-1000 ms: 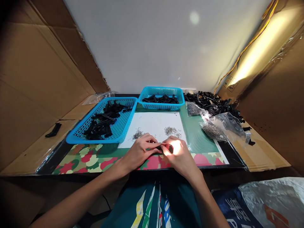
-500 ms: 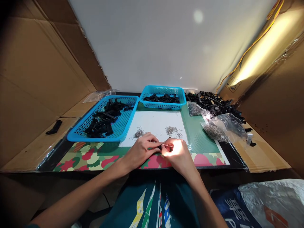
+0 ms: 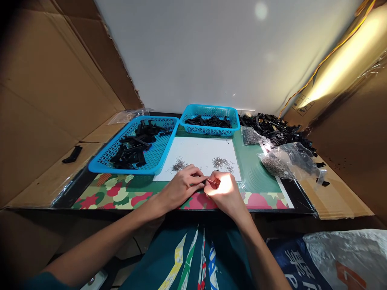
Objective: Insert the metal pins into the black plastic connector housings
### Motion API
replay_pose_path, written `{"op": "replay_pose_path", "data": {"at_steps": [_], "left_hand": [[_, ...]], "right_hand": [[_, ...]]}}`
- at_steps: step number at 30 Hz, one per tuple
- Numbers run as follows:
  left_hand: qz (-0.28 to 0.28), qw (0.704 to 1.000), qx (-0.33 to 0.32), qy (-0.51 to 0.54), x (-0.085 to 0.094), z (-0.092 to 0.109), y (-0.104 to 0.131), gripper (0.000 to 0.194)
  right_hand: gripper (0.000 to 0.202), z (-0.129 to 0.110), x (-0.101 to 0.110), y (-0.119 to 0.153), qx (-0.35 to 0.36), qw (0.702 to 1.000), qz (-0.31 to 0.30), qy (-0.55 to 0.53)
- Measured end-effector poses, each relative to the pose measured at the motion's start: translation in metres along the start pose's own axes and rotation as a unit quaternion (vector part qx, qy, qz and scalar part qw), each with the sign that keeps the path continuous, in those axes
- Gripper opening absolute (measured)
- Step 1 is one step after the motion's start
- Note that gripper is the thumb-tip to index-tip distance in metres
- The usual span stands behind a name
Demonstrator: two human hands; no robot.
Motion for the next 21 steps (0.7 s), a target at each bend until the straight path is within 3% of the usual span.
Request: {"op": "replay_pose_path", "data": {"at_steps": [7,21], "left_hand": [[-0.003,1.0,-0.005,-0.005,0.001,0.003,-0.001,0.017],[0.001,1.0,0.007,0.012,-0.001,0.0,0.0,0.015]], "right_hand": [[0.03,-0.002,0.002,-0.002,0.03,0.998,-0.042,0.038],[0.029,-0.017,0.014,0.001,0.088,0.989,-0.025,0.116]]}}
Point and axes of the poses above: each hand's wrist, its own y-axis away from the middle knuckle, its own x-axis out of the back of the hand, z = x × y, the point moved 9 cm from there along -y, towards the middle knuckle, and after that the axes turned 9 degrees about z, right-handed, at the moved point
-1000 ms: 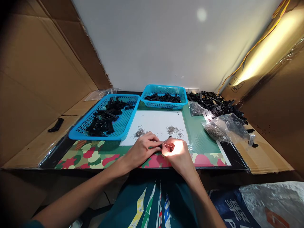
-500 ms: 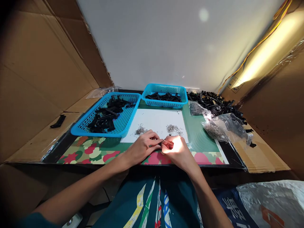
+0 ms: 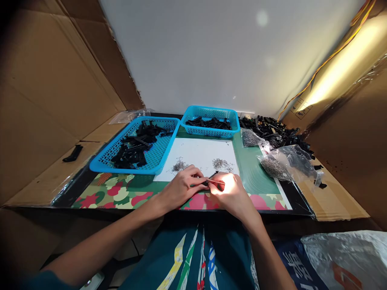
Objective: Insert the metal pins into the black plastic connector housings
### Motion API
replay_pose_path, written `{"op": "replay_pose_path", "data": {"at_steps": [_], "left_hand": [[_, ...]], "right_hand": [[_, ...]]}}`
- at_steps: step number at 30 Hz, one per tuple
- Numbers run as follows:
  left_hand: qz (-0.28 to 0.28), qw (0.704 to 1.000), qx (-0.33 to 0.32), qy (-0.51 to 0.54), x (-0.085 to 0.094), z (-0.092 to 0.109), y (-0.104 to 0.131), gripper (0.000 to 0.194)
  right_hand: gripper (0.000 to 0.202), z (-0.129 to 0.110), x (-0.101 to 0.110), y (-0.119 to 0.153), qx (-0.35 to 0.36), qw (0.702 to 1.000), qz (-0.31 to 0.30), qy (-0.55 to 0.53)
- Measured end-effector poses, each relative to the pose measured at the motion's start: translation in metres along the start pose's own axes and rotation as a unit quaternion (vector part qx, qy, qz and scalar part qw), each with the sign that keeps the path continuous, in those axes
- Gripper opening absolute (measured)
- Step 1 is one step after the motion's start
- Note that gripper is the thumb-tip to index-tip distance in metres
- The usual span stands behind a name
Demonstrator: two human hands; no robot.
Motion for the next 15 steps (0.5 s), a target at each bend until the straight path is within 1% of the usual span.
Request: {"op": "replay_pose_path", "data": {"at_steps": [4,8,12,15], "left_hand": [[-0.002,1.0,0.003,0.004,0.0,0.001,-0.001,0.013],[0.005,1.0,0.0,0.0,0.001,0.001,-0.001,0.012],[-0.004,1.0,-0.001,-0.009,0.0,0.0,0.0,0.011],[-0.007,1.0,0.0,-0.013,0.0,0.0,0.001,0.011]], "right_hand": [[0.026,-0.004,0.001,-0.002,0.009,1.0,-0.001,-0.012],[0.02,-0.004,-0.002,-0.002,-0.011,1.0,-0.011,-0.023],[0.015,0.005,-0.008,-0.004,-0.052,0.997,-0.02,-0.047],[0.012,0.014,-0.012,-0.006,-0.067,0.995,-0.018,-0.074]]}}
Point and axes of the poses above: each hand's wrist, its own y-axis away from the middle knuckle, its own x-axis out of the back of the hand, z = x × y, the point moved 9 cm from there along -y, towards the middle knuckle, and after that the axes turned 9 degrees about z, right-handed, at the moved point
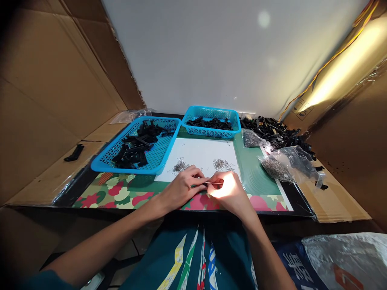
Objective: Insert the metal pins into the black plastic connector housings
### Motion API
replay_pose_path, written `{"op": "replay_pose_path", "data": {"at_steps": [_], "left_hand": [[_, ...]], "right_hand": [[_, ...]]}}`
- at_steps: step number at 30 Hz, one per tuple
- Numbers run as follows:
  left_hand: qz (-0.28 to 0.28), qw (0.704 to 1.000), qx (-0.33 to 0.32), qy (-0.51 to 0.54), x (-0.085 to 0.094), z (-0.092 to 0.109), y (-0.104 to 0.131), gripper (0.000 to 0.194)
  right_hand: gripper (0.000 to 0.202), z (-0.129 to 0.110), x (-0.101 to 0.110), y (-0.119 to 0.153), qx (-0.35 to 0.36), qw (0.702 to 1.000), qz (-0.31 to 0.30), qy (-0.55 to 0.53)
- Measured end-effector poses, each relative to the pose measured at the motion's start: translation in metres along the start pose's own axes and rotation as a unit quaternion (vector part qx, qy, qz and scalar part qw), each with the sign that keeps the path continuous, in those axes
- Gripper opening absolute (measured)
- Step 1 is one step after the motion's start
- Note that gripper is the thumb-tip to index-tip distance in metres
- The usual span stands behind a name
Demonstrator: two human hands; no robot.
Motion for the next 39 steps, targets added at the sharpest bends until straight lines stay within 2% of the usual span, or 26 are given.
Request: {"op": "replay_pose_path", "data": {"at_steps": [5,11,18,22,26,31,33,36,39], "left_hand": [[0.001,1.0,0.007,0.01,0.001,0.0,-0.001,0.011],[-0.006,1.0,0.014,0.018,0.0,0.0,-0.002,0.012],[-0.004,1.0,0.001,0.0,0.0,0.002,-0.001,0.014],[0.006,1.0,-0.005,-0.001,0.0,0.002,0.0,0.014],[0.013,1.0,0.001,0.006,0.0,0.0,0.0,0.015],[0.023,1.0,-0.003,0.014,0.002,0.001,-0.001,0.014],[0.023,1.0,-0.002,0.018,0.002,0.001,-0.001,0.014],[0.021,1.0,0.001,0.021,0.001,0.001,-0.001,0.015],[0.027,0.999,0.0,0.025,0.002,0.001,-0.001,0.013]], "right_hand": [[0.014,0.006,0.001,-0.002,0.012,1.0,0.022,0.016],[0.022,0.001,0.002,-0.001,0.035,0.999,0.028,0.021],[0.028,-0.008,0.001,-0.003,0.088,0.991,0.031,0.096],[0.028,-0.016,0.001,-0.001,0.123,0.98,0.011,0.154],[0.029,-0.025,0.011,0.003,0.123,0.981,-0.011,0.152],[0.029,-0.034,0.025,0.004,0.151,0.985,0.024,0.084],[0.024,-0.033,0.029,0.003,0.157,0.984,0.065,0.054],[0.019,-0.021,0.035,0.001,0.1,0.984,0.149,-0.021],[0.016,-0.016,0.029,0.003,0.061,0.981,0.173,-0.06]]}}
Point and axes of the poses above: each hand's wrist, its own y-axis away from the middle knuckle, its own x-axis out of the back of the hand, z = x × y, the point moved 9 cm from there along -y, towards the middle knuckle, and after that the axes turned 9 degrees about z, right-handed, at the moved point
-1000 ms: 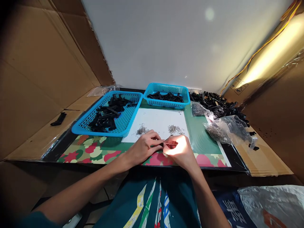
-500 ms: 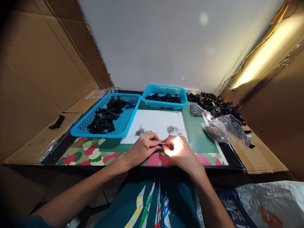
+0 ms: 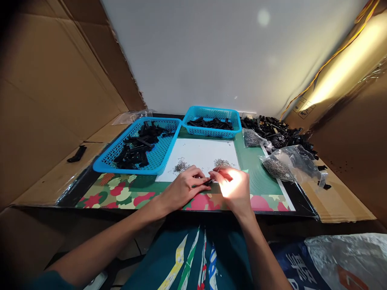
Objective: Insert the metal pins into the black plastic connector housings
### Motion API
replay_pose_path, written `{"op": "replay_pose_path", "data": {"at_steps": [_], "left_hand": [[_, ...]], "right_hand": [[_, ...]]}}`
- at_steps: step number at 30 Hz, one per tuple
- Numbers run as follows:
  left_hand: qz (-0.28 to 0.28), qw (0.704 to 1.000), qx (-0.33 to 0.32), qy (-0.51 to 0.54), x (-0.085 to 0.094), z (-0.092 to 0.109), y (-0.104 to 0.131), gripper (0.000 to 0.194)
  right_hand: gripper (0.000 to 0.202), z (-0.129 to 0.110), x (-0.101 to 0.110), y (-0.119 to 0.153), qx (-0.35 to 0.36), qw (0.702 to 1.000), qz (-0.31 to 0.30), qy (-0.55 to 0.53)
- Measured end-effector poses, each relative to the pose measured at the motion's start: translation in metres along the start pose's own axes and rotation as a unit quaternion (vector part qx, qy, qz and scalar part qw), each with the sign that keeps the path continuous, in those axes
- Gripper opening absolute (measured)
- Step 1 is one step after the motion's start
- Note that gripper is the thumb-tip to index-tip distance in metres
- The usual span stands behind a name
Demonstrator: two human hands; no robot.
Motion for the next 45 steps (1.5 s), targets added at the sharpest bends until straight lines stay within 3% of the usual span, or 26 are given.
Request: {"op": "replay_pose_path", "data": {"at_steps": [8,20,23,26,28,32,37,45], "left_hand": [[0.001,1.0,0.004,0.0,0.0,0.0,0.001,0.014],[-0.001,1.0,0.007,0.017,-0.002,-0.001,0.002,0.014],[0.035,0.999,0.022,0.022,0.006,0.0,-0.001,0.011],[0.135,0.988,0.072,0.024,0.026,-0.006,-0.003,0.013],[0.192,0.976,0.106,0.016,0.039,-0.012,-0.001,0.016],[0.221,0.964,0.144,-0.005,0.048,-0.019,0.005,0.019],[0.255,0.96,0.116,-0.01,0.054,-0.012,0.007,0.013],[0.227,0.967,0.12,0.004,0.051,-0.012,0.008,0.022]], "right_hand": [[0.018,-0.001,-0.01,0.007,0.009,1.0,0.009,0.004],[0.014,-0.009,-0.008,0.024,0.053,0.997,0.036,0.039],[0.017,-0.008,-0.004,0.019,0.039,0.998,0.049,0.018],[0.021,-0.006,0.007,0.0,0.039,0.995,0.091,-0.004],[0.025,-0.006,0.0,-0.014,0.059,0.997,0.05,0.026],[0.017,-0.003,-0.03,-0.028,0.115,0.972,-0.074,0.191],[0.009,0.004,-0.045,-0.034,0.099,0.948,-0.11,0.282],[0.011,0.02,-0.048,-0.036,0.084,0.948,-0.123,0.283]]}}
Point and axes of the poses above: each hand's wrist, its own y-axis away from the middle knuckle, its own x-axis out of the back of the hand, z = x × y, the point moved 9 cm from there along -y, towards the middle knuckle, and after that the axes turned 9 degrees about z, right-handed, at the moved point
